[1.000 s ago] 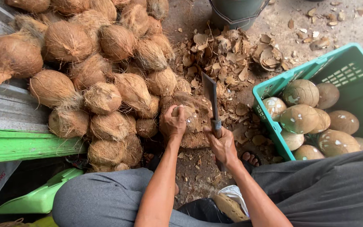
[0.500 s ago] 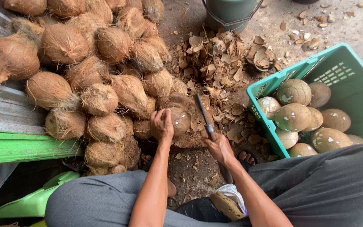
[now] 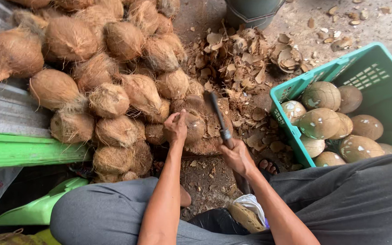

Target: The person sits on the ground and uses a machete to chop the fibrous husk off coconuts one at a time, striking the husk against a wooden block. Dehusked coconuts are placed into a green plastic crate, while husk debris accumulates on the ground.

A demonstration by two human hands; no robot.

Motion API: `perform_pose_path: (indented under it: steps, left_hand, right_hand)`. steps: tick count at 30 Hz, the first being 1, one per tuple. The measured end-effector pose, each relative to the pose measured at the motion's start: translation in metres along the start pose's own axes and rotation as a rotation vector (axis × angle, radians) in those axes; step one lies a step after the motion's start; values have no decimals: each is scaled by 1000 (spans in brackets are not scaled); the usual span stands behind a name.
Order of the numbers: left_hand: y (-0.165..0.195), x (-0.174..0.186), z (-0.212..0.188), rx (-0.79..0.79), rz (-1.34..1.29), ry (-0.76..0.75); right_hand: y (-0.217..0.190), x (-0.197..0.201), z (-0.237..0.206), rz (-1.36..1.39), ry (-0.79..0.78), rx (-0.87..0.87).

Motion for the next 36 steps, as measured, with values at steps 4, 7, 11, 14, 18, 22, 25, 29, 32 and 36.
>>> perform_pose_path:
  steps: [4, 7, 11, 14, 18, 22, 25, 29, 32, 36]
  left_hand:
    - [-11, -2, 16, -18, 1, 37]
    - [-16, -9, 21, -133, 26, 37]
    - [-14, -13, 24, -158, 47, 64]
    - [-13, -9, 20, -18, 81, 48]
    - [-6, -5, 9, -67, 68, 60]
    - [-2, -9, 3, -158, -56, 93]
    - [-7, -12, 7, -73, 0, 87]
    - [-10, -13, 10, -152, 23, 153]
    - [-11, -13, 8, -120, 48, 127]
    - [-5, -7, 4, -159, 59, 152]
  right_hand:
    - [-15, -10, -1, 116, 78, 11]
    - [-22, -20, -2, -42, 51, -97]
    - [-35, -20, -3, -102, 45, -36]
    - [-44, -22, -11, -39, 94, 32]
    - [-44, -28, -18, -114, 142, -299]
    - [-44, -30, -14, -361, 112, -62]
    - [-35, -31, -9, -254, 151, 44]
    - [-15, -29, -1, -317, 77, -120]
    - [-2, -20, 0, -381, 139, -99]
    - [10, -16, 6, -228, 266, 185]
Point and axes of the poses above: each hand's wrist, its own z-axis towards the middle knuckle, its own x-axis out of the back of the hand, y = z × x, the point moved 2 cm from there along z, towards the middle knuckle, and after that the axes turned 10 degrees about y, right-handed, at the moved point
